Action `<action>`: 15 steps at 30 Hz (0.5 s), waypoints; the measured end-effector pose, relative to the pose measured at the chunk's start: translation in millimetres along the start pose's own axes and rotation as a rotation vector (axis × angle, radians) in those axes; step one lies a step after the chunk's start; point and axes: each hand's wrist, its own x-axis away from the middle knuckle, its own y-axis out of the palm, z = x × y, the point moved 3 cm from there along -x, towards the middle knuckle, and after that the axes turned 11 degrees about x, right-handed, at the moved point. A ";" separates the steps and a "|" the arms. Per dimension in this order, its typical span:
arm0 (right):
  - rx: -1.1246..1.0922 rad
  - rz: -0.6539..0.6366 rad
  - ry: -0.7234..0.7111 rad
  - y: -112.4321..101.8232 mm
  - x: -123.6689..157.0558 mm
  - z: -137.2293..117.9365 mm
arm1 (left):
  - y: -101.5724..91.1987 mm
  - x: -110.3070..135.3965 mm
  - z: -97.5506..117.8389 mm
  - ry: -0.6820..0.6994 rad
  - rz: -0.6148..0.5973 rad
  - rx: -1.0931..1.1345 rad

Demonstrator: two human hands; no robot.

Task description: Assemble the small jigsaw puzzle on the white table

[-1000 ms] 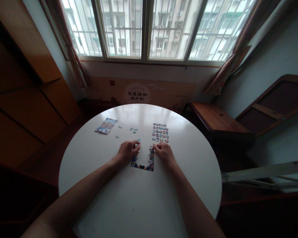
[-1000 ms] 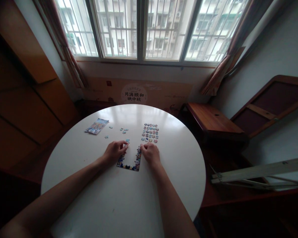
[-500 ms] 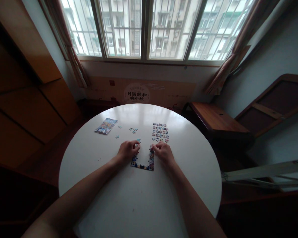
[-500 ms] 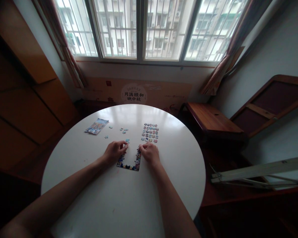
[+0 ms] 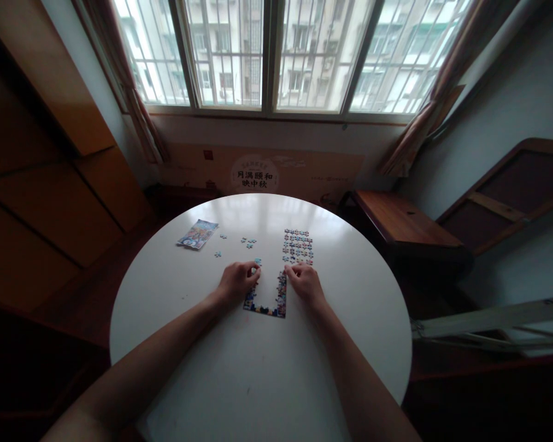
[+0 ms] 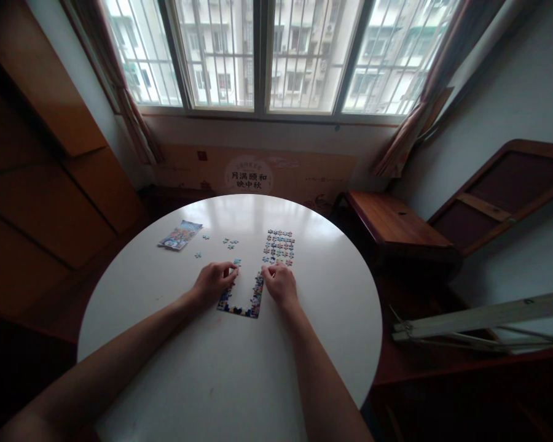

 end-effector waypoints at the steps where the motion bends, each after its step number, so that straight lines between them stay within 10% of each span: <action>1: 0.002 -0.001 0.000 0.1 -0.1 0.1 | -0.1 0.1 0.2 -0.003 -0.001 0.003; 15: 0.005 -0.037 -0.001 5.7 -2.5 4.8 | 0.3 -0.4 -1.6 0.018 -0.002 0.010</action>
